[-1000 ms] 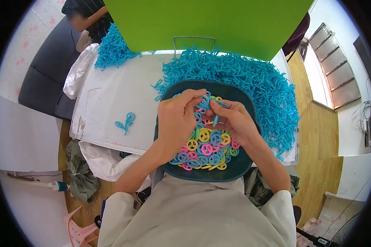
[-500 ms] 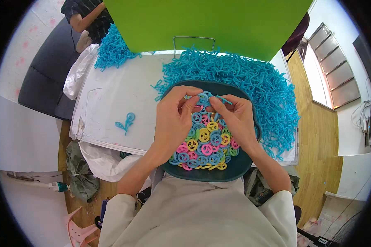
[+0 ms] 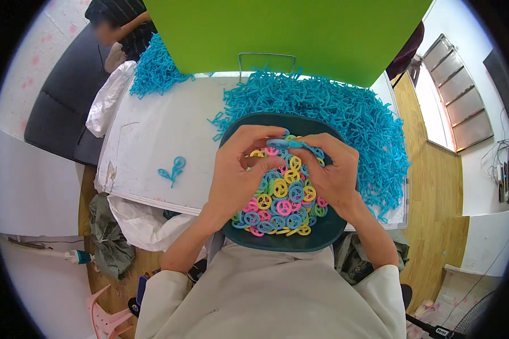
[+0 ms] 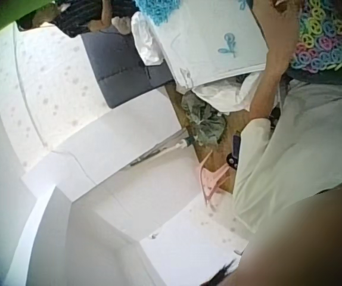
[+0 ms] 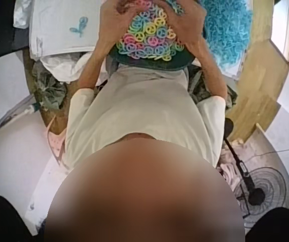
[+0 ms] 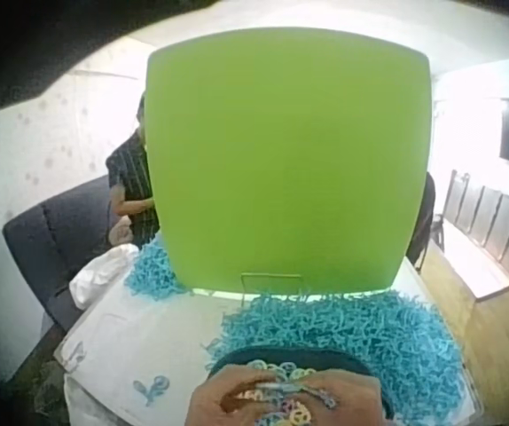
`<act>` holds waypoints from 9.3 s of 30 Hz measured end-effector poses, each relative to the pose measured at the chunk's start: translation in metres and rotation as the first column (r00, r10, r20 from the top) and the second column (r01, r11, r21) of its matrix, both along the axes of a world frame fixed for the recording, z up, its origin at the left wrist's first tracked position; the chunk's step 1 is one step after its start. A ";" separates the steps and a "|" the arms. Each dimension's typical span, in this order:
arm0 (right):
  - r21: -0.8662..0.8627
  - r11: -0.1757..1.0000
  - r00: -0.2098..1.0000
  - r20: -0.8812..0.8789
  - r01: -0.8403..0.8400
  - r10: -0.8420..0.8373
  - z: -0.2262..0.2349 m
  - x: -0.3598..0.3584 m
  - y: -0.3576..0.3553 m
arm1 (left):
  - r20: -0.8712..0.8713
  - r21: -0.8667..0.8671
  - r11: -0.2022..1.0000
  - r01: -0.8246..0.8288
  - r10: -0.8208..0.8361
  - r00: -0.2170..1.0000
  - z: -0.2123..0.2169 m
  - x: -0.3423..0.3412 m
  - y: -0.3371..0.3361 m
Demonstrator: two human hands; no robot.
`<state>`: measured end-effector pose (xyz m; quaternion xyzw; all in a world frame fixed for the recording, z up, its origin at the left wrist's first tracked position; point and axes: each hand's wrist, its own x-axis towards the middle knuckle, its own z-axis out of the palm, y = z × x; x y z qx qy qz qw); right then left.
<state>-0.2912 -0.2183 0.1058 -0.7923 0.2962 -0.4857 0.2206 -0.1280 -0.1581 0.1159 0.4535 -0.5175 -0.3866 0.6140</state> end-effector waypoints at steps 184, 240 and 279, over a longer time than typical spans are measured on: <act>0.514 0.856 0.991 0.081 0.052 -0.108 -0.002 -0.001 0.015 | 0.015 0.165 0.986 -0.034 0.032 0.999 -0.014 -0.008 -0.013; 0.727 0.654 0.977 0.140 -0.210 0.158 -0.012 -0.013 -0.015 | 0.186 0.174 0.979 0.109 -0.141 0.972 -0.022 0.005 -0.027; 0.219 0.965 0.984 0.068 0.148 -0.166 0.003 -0.005 0.004 | -0.032 0.083 0.994 0.064 -0.061 0.998 0.001 -0.012 -0.008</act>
